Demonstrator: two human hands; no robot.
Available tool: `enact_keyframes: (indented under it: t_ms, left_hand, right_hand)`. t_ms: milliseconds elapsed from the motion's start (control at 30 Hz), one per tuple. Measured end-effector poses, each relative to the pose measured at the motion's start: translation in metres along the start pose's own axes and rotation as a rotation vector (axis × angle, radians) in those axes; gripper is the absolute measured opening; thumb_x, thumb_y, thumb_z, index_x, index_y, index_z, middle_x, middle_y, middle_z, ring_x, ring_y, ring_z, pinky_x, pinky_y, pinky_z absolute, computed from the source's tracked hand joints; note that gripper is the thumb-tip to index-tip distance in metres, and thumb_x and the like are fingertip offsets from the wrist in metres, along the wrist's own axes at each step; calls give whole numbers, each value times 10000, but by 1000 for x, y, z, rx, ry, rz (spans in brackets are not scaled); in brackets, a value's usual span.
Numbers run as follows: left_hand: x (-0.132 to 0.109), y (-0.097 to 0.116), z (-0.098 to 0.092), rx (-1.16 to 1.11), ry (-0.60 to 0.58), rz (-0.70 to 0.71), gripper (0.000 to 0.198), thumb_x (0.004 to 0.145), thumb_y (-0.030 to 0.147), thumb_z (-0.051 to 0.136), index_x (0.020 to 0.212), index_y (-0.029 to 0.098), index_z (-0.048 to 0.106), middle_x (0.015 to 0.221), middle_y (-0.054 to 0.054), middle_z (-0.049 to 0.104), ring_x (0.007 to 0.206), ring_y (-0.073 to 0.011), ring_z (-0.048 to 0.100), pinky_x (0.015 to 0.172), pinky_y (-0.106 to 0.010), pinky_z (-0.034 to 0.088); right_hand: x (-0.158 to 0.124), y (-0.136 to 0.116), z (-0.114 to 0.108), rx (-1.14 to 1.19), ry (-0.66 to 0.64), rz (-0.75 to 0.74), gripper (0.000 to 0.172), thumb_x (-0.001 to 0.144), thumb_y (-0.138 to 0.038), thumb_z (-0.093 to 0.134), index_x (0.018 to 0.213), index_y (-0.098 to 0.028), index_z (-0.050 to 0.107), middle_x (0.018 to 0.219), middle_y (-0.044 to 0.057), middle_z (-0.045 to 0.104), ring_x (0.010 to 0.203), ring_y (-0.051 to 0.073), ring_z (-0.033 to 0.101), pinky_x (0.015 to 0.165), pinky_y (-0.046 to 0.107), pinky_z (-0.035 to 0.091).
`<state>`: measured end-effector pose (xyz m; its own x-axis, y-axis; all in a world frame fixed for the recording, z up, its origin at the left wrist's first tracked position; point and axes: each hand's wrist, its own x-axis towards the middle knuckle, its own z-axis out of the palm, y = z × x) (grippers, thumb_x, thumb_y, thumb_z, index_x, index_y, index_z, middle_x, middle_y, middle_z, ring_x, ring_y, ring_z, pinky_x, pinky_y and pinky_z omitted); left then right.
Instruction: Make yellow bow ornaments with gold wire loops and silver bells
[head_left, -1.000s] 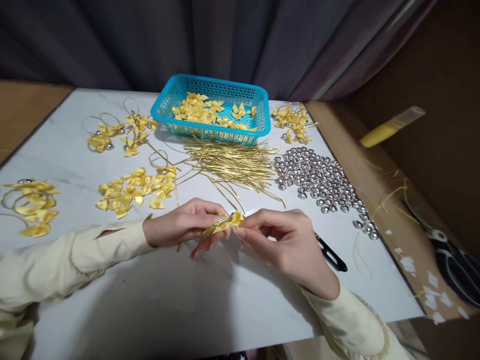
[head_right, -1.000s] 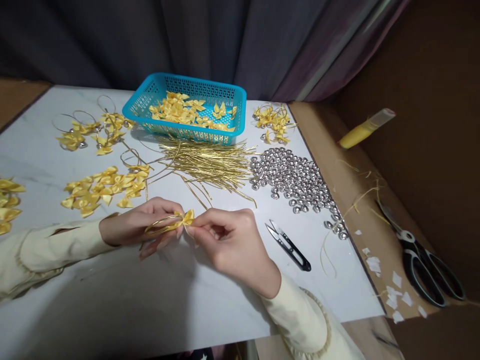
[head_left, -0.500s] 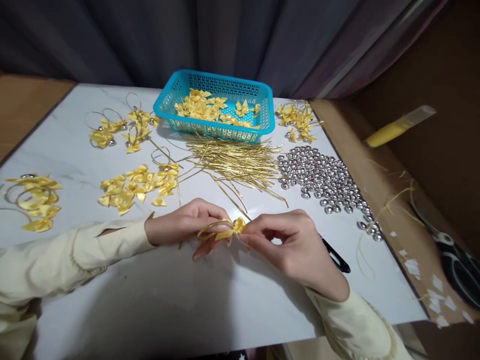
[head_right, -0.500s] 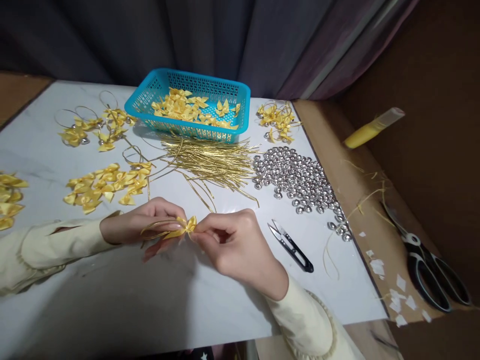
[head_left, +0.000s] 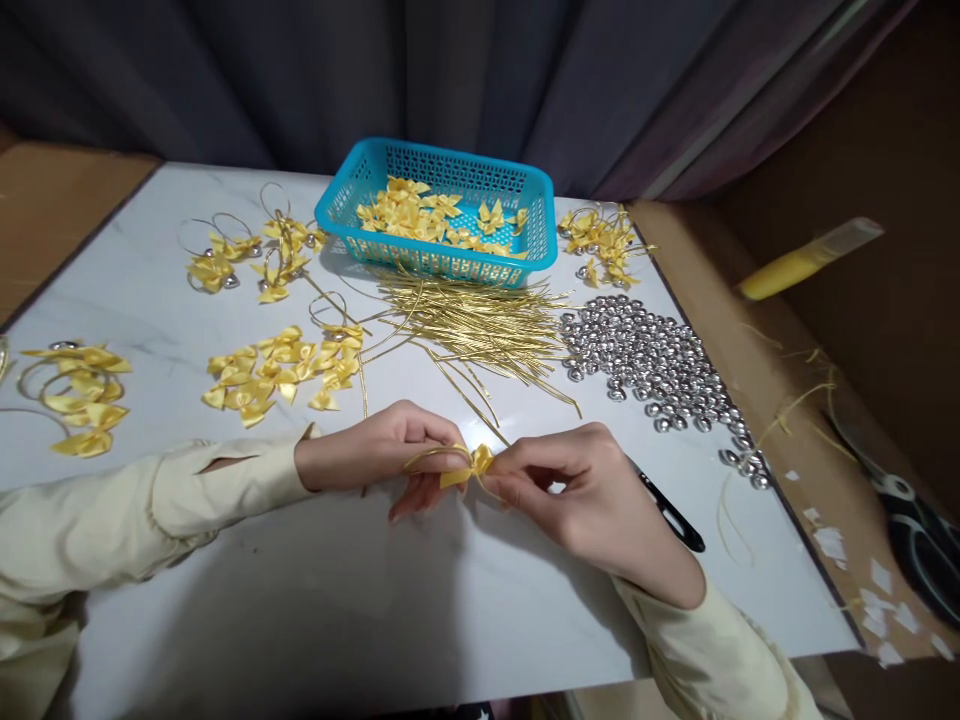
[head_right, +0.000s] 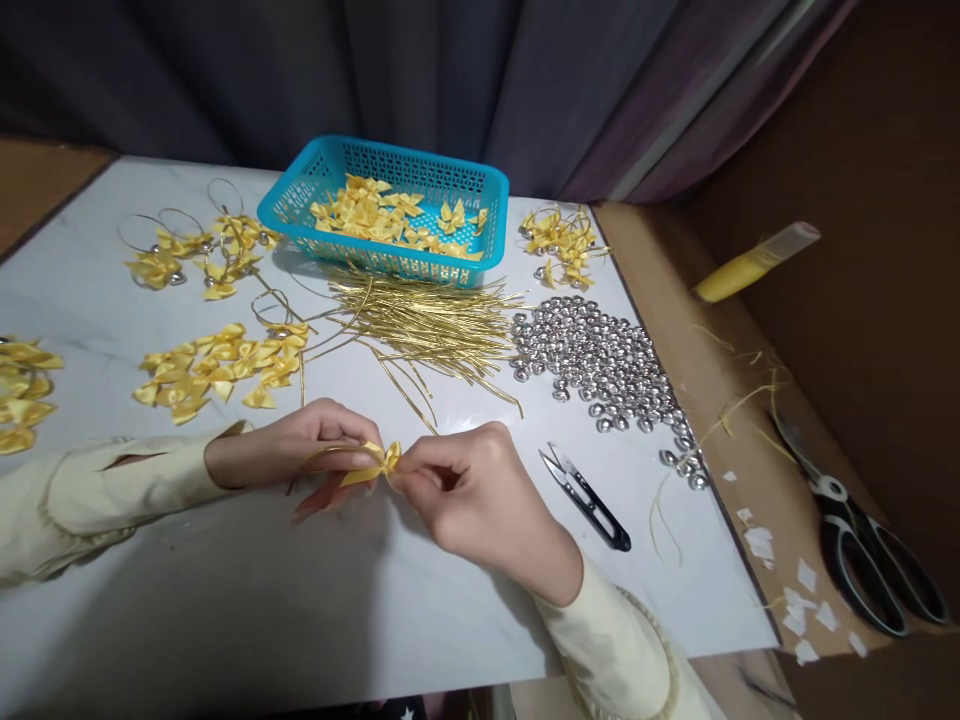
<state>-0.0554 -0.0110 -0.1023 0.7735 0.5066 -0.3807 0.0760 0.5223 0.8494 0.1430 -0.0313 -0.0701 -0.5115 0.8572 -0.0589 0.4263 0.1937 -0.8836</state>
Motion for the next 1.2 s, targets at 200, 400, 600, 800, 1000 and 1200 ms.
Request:
enact_keyframes:
  t_ms: [200, 400, 600, 800, 1000, 1200]
  left_hand:
    - [-1, -1, 0, -33, 13, 13, 236, 834, 312, 579, 715, 109, 555, 508, 22, 576, 343, -55, 493, 343, -127, 383]
    - [-2, 3, 1, -22, 47, 15, 242, 840, 313, 563, 715, 105, 566, 526, 12, 578, 359, -56, 507, 336, -119, 354]
    - [-2, 2, 1, -23, 40, 26, 234, 849, 299, 546, 714, 108, 562, 526, 12, 578, 355, -57, 512, 336, -119, 358]
    - [-1, 2, 1, -2, 66, 48, 233, 843, 306, 549, 717, 110, 558, 530, 21, 578, 351, -56, 507, 350, -131, 380]
    - [-2, 1, 4, 116, 141, 75, 307, 833, 381, 562, 672, 121, 535, 515, 31, 567, 352, -53, 501, 366, -139, 372]
    - [-5, 0, 3, 330, 187, 122, 304, 857, 364, 521, 678, 120, 554, 457, 29, 543, 366, -59, 504, 391, -135, 372]
  right_hand:
    - [1, -2, -1, 6, 22, 20, 165, 727, -78, 574, 603, -112, 676, 459, -18, 547, 419, 47, 350, 396, 173, 275]
    - [0, -3, -4, 16, 26, 44, 157, 724, -80, 582, 609, -108, 686, 453, -12, 549, 419, 50, 354, 386, 176, 262]
    - [2, -3, -3, 27, 28, 38, 148, 731, -105, 601, 608, -112, 683, 457, -12, 559, 414, 47, 350, 379, 179, 258]
    - [-1, -1, -7, 17, 49, 39, 145, 742, -144, 609, 614, -113, 670, 459, 5, 578, 399, 55, 389, 374, 190, 280]
    - [-3, -2, -9, 146, 141, 22, 109, 749, -165, 635, 648, -130, 649, 492, 11, 609, 386, 69, 476, 378, 186, 365]
    - [-1, -1, -9, 299, 293, 51, 92, 791, -225, 633, 749, -143, 628, 606, 24, 653, 399, 59, 458, 378, 185, 381]
